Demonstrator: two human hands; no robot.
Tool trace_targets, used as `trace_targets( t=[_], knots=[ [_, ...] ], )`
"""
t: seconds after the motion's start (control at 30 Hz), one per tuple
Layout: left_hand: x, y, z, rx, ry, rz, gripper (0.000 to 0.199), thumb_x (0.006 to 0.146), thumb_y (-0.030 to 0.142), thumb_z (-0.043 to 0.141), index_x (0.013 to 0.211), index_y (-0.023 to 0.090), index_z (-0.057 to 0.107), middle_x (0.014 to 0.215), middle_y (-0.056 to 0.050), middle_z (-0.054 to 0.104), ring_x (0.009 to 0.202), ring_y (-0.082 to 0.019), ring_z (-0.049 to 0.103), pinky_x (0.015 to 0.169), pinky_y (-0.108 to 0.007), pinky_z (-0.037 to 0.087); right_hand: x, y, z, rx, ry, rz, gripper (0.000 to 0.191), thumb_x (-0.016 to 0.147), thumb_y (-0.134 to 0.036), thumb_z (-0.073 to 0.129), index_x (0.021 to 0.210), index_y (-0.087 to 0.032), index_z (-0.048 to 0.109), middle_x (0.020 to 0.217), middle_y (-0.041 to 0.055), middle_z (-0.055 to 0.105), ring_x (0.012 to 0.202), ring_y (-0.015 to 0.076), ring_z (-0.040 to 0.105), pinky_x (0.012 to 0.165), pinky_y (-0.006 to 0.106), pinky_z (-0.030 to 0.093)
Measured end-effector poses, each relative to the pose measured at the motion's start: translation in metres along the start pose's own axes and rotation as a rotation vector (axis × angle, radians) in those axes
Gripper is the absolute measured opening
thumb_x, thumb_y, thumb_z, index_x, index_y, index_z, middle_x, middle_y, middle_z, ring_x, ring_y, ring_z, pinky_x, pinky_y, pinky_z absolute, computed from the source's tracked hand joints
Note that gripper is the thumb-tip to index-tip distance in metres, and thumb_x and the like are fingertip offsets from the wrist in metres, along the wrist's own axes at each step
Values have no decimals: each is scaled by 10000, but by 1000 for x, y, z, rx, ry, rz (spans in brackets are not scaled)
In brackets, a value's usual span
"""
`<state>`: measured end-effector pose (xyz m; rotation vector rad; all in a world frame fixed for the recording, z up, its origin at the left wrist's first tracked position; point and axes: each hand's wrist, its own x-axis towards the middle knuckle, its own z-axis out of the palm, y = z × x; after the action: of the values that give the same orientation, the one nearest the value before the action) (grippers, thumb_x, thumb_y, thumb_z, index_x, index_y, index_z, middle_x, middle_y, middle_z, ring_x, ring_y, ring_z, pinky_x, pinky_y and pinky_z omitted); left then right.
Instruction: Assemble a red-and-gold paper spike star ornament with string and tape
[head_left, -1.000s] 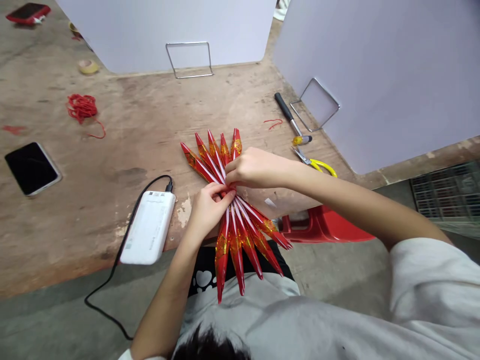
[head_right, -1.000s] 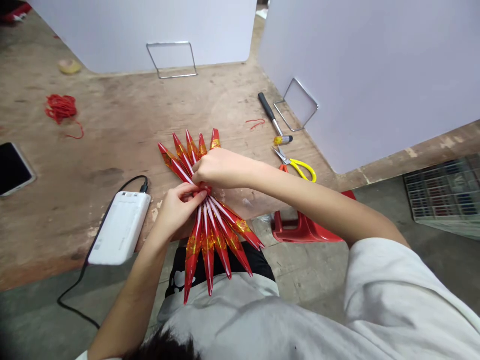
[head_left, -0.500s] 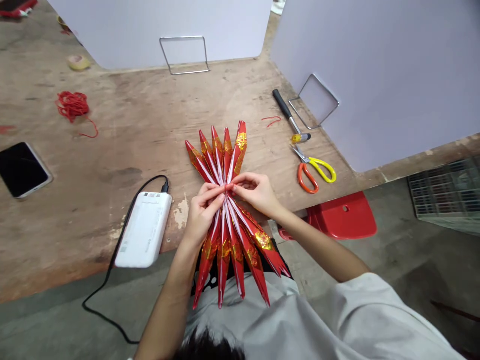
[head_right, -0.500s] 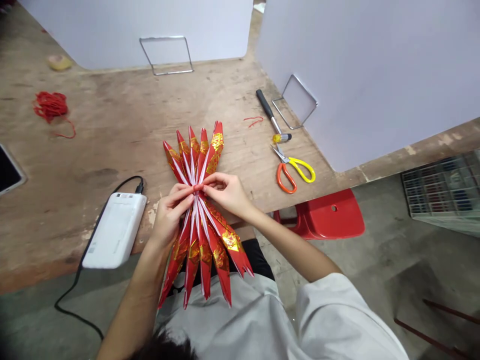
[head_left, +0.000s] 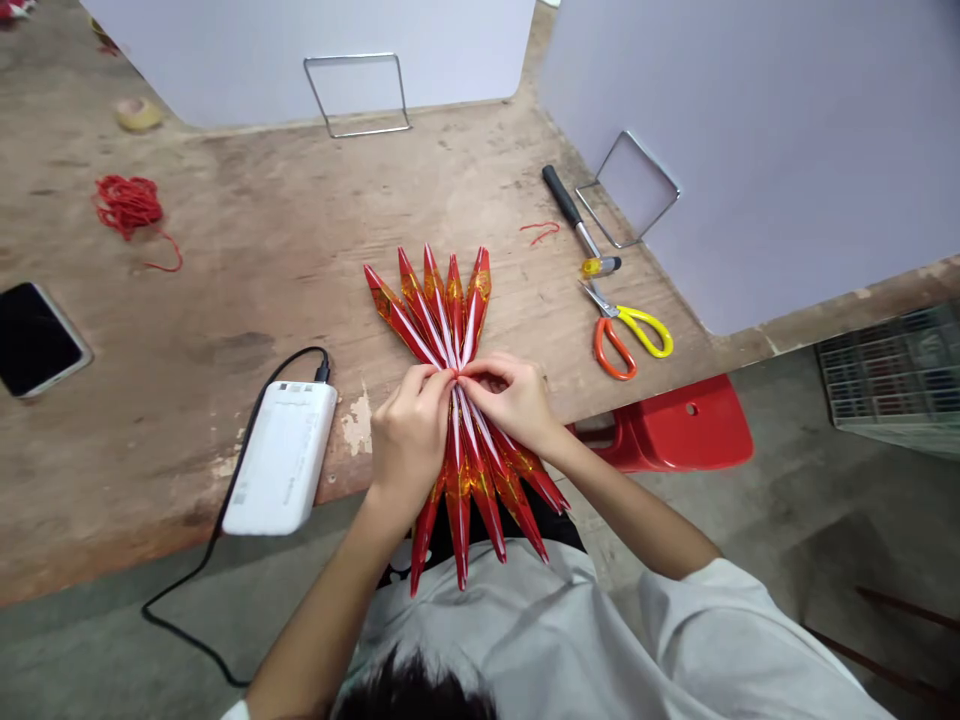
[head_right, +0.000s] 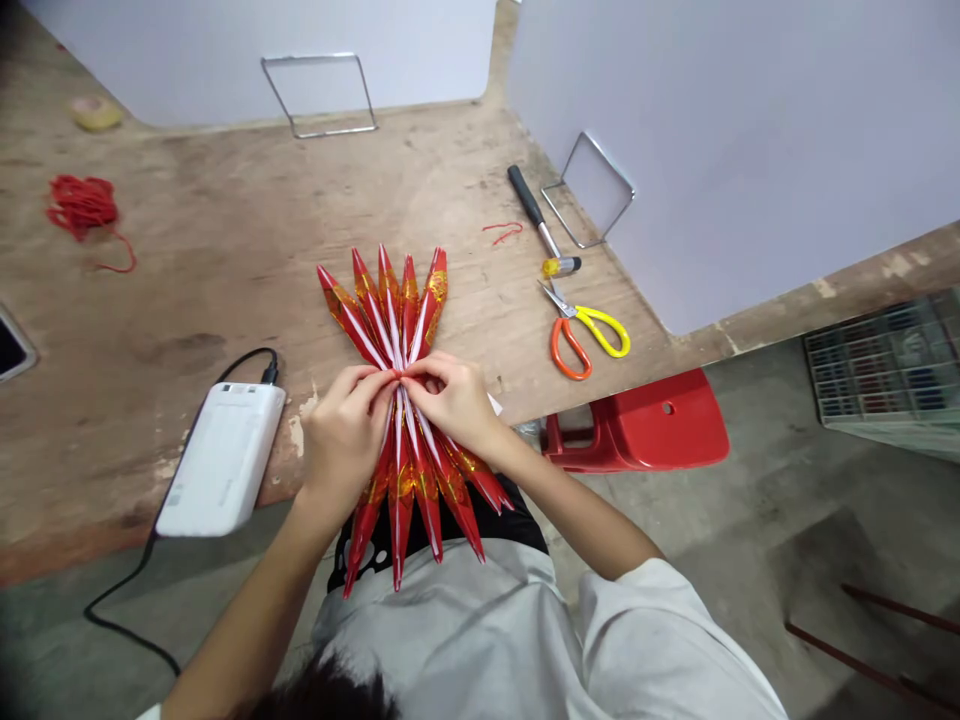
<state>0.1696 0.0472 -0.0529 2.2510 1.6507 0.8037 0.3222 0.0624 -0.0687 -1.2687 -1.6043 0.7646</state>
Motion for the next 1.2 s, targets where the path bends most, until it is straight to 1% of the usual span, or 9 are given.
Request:
trace_targets(
  t=[0.13, 0.33, 0.43, 0.53, 0.63, 0.73, 0.77, 0.93, 1.2],
  knots=[
    [10, 1, -8, 30, -48, 34, 225, 923, 276, 481, 977, 192, 682, 957, -57, 669, 752, -177, 637, 649, -287, 432, 0, -3, -1, -110, -13, -77, 74, 808, -156, 630, 828, -162, 701, 711, 0, 637, 606, 105, 527, 582, 237, 429],
    [20, -6, -17, 60, -73, 34, 157, 866, 287, 560, 808, 170, 647, 825, -44, 643, 633, -150, 578, 612, -284, 413, 0, -2, -7, -143, -37, -146, 71, 834, -160, 596, 835, -162, 667, 767, 8, 631, 637, 103, 527, 606, 233, 427],
    [23, -13, -20, -25, -64, 39, 118, 854, 259, 570, 818, 183, 653, 847, -34, 644, 662, -140, 579, 649, -274, 435, 2, -1, -10, -131, -38, -130, 67, 837, -169, 593, 826, -168, 658, 752, 0, 616, 615, 99, 507, 587, 231, 417],
    [24, -13, -22, -141, -41, -20, 94, 817, 229, 610, 877, 187, 669, 893, -27, 659, 673, -127, 578, 670, -262, 459, 3, 0, -11, -120, -40, -115, 62, 828, -153, 597, 817, -166, 656, 734, -7, 606, 605, 95, 497, 579, 228, 411],
    [26, -12, -22, -227, -67, -50, 175, 798, 212, 622, 961, 184, 681, 957, -37, 660, 778, -146, 603, 753, -278, 483, 4, 0, -12, -103, -49, -138, 63, 832, -140, 595, 827, -159, 655, 744, -2, 606, 615, 94, 504, 583, 229, 416],
    [29, -12, -18, -319, -168, -7, 230, 794, 221, 622, 1015, 200, 684, 1041, -50, 624, 972, -186, 590, 880, -327, 470, 8, -3, -16, -100, -65, -198, 77, 860, -157, 576, 861, -163, 652, 787, 12, 618, 655, 104, 525, 607, 240, 429],
    [29, -12, -16, -352, -198, 0, 244, 791, 226, 625, 1027, 206, 683, 1043, -48, 609, 964, -182, 585, 871, -326, 472, 11, -5, -19, -104, -71, -219, 81, 867, -163, 569, 870, -165, 651, 800, 15, 621, 663, 107, 527, 610, 244, 430],
    [32, -11, -10, -487, -241, -70, 261, 792, 246, 631, 1043, 200, 685, 857, -7, 553, 623, -95, 478, 606, -249, 432, 24, -14, -30, -142, -147, -309, 78, 865, -147, 567, 857, -166, 642, 790, 11, 618, 663, 107, 527, 608, 245, 429],
    [37, -14, -2, -549, -200, -101, 167, 802, 268, 635, 927, 193, 717, 838, -22, 652, 679, -124, 558, 635, -258, 434, 36, -13, -35, -172, -239, -388, 77, 885, -142, 573, 873, -171, 643, 856, 24, 611, 780, 130, 585, 704, 274, 478]
  ],
)
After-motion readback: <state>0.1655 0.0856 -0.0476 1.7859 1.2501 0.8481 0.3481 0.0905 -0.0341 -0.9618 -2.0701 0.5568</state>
